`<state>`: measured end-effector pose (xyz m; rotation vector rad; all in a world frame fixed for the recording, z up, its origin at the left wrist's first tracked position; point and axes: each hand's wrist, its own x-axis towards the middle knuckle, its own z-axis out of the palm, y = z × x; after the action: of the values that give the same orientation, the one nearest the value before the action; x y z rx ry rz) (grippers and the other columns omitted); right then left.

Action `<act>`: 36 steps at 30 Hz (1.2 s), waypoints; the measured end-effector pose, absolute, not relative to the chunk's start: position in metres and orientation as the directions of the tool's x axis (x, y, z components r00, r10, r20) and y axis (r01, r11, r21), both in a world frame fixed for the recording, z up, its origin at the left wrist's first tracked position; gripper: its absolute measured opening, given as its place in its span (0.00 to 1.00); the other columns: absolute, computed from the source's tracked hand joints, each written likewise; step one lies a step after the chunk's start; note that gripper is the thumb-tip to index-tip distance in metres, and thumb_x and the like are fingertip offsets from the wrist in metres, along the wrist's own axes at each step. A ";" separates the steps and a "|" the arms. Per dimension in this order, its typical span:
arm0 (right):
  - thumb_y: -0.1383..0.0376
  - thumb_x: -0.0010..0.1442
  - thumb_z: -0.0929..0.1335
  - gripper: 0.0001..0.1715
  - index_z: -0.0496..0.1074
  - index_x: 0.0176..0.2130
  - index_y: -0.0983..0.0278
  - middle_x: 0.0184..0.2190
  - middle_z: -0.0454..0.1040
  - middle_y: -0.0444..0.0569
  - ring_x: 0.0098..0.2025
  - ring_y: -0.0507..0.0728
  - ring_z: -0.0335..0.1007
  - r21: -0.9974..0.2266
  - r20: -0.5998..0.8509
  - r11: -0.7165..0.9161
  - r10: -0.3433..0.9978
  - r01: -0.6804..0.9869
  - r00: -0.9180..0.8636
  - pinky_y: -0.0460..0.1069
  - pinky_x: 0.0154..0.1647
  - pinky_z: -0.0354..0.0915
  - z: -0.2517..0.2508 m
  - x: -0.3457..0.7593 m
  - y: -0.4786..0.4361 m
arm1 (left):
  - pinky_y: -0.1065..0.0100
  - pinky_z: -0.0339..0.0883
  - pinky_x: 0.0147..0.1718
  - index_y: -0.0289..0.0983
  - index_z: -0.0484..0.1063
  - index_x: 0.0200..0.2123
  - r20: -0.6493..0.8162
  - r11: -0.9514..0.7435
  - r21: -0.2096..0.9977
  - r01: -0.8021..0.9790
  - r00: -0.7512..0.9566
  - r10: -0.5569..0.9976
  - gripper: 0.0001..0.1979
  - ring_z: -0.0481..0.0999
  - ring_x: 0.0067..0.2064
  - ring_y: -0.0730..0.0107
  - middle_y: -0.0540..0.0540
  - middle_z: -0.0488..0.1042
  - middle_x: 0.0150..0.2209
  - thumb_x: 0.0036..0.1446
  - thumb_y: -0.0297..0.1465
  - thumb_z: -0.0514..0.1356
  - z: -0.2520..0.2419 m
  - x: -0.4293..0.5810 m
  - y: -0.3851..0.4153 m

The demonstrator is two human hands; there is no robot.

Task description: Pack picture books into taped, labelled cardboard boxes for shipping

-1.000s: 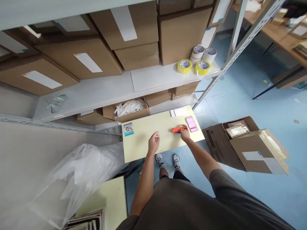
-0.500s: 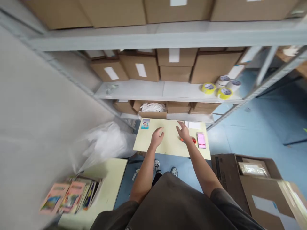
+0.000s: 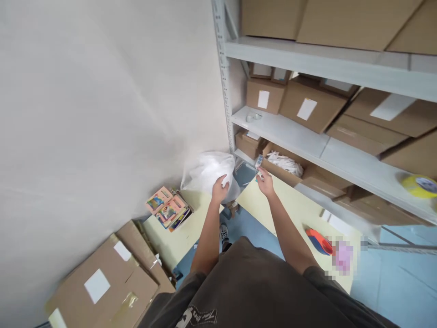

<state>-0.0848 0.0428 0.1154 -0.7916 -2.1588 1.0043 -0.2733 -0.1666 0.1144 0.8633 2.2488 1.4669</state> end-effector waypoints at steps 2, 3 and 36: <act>0.59 0.71 0.65 0.29 0.73 0.68 0.60 0.70 0.71 0.57 0.72 0.66 0.66 -0.796 0.267 0.558 0.671 0.234 -0.692 0.65 0.72 0.66 0.115 -0.138 0.025 | 0.52 0.77 0.59 0.40 0.77 0.62 0.057 0.308 0.905 0.294 -0.800 0.597 0.22 0.75 0.65 0.51 0.38 0.76 0.64 0.65 0.28 0.64 0.112 -0.313 -0.190; 0.60 0.71 0.65 0.29 0.73 0.68 0.60 0.70 0.71 0.57 0.73 0.66 0.65 -0.790 0.259 0.569 0.646 0.227 -0.718 0.65 0.73 0.65 0.115 -0.164 0.017 | 0.52 0.77 0.58 0.40 0.77 0.62 0.061 0.316 0.902 0.292 -0.814 0.577 0.22 0.75 0.65 0.51 0.38 0.76 0.65 0.65 0.28 0.64 0.110 -0.333 -0.201; 0.65 0.63 0.69 0.38 0.70 0.70 0.69 0.72 0.68 0.61 0.77 0.69 0.58 -0.681 -0.243 0.539 0.473 0.497 -0.847 0.66 0.79 0.53 -0.090 -0.418 0.017 | 0.62 0.72 0.57 0.41 0.85 0.49 -0.502 0.701 0.644 0.306 -0.521 0.690 0.13 0.84 0.52 0.56 0.43 0.86 0.47 0.61 0.33 0.69 -0.044 -0.476 -0.155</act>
<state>-0.4177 0.0166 -0.0898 -0.8768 -2.7816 1.2459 -0.4764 -0.1549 -0.0435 0.7572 2.1278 0.6285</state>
